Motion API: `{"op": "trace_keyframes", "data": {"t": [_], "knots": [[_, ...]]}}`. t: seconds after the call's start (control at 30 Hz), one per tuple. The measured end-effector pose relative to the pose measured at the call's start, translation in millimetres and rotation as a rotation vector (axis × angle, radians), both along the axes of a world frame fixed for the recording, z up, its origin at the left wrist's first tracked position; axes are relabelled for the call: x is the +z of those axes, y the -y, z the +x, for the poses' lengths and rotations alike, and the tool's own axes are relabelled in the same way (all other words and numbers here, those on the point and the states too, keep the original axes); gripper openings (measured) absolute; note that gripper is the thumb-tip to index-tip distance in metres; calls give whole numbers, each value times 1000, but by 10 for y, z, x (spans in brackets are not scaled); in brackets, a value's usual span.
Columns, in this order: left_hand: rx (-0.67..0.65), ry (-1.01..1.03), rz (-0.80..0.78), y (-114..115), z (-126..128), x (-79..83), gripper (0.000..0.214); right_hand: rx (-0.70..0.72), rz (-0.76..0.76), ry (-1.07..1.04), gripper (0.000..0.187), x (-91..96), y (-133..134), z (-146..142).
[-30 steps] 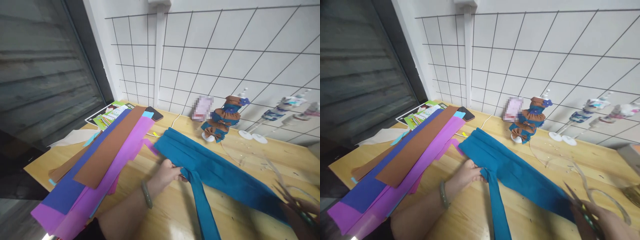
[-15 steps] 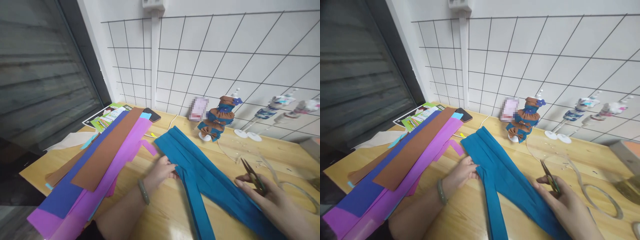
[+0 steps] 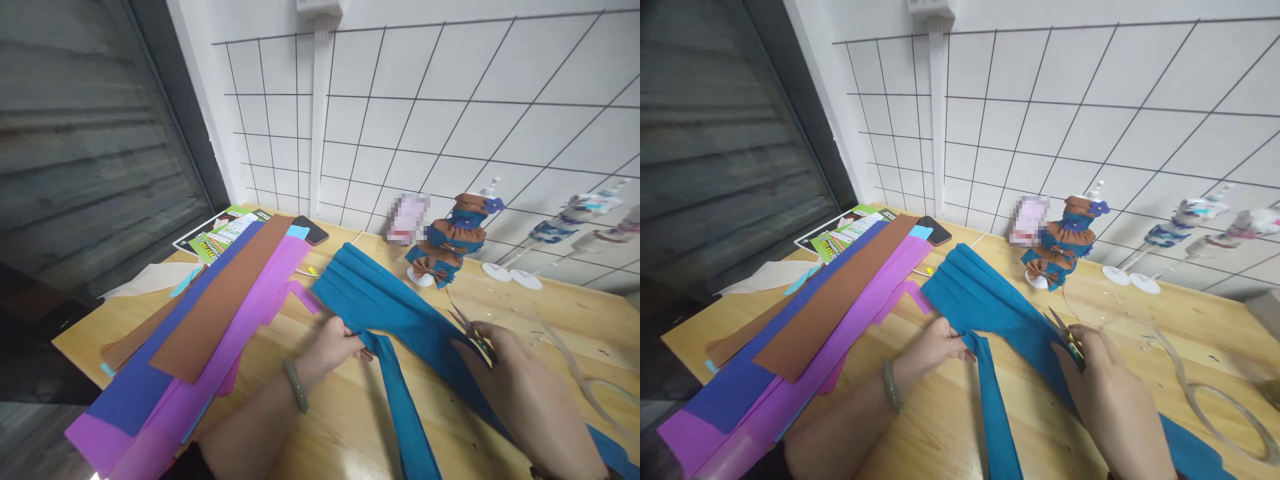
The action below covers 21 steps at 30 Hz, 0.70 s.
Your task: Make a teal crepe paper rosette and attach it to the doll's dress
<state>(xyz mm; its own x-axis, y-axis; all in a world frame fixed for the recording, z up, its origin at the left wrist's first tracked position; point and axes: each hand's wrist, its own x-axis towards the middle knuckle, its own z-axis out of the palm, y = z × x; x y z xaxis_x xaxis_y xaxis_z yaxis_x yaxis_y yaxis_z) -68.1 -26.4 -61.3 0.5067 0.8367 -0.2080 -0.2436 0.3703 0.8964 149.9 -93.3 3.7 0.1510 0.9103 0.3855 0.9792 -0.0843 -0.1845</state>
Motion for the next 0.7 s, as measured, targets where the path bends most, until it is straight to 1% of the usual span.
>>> {"op": "trace_keyframes", "data": {"t": [0.07, 0.1, 0.13, 0.2, 0.27, 0.3, 0.37, 0.43, 0.53, 0.7], "knots": [[-2, -23, 16, -14, 0, -26, 36, 40, 54, -26, 37, -45, 37, -68], [8, -27, 15, -21, -1, -29, 37, 51, 64, -71, 37, -69, 64, -120], [22, -28, 8, -28, -3, -25, 37, 74, 42, -144, 37, -94, 94, -182], [46, -17, -10, -37, -8, -2, 40, 169, -113, -300, 32, -151, 158, -331], [66, -2, -23, -44, -18, 24, 42, 258, -290, -413, 25, -226, 212, -477], [78, 11, -23, -48, -25, 32, 42, 291, -339, -456, 21, -270, 233, -534], [100, 44, -27, -60, -44, 31, 41, 324, -381, -529, 16, -356, 266, -601], [112, 60, -48, -79, -66, 13, 39, 358, -403, -588, 12, -413, 294, -602], [137, 32, -86, -111, -92, -22, 36, 410, -468, -612, 10, -403, 337, -535], [175, 22, -119, -131, -95, -32, 34, 450, -589, -554, 6, -254, 400, -455]]}}
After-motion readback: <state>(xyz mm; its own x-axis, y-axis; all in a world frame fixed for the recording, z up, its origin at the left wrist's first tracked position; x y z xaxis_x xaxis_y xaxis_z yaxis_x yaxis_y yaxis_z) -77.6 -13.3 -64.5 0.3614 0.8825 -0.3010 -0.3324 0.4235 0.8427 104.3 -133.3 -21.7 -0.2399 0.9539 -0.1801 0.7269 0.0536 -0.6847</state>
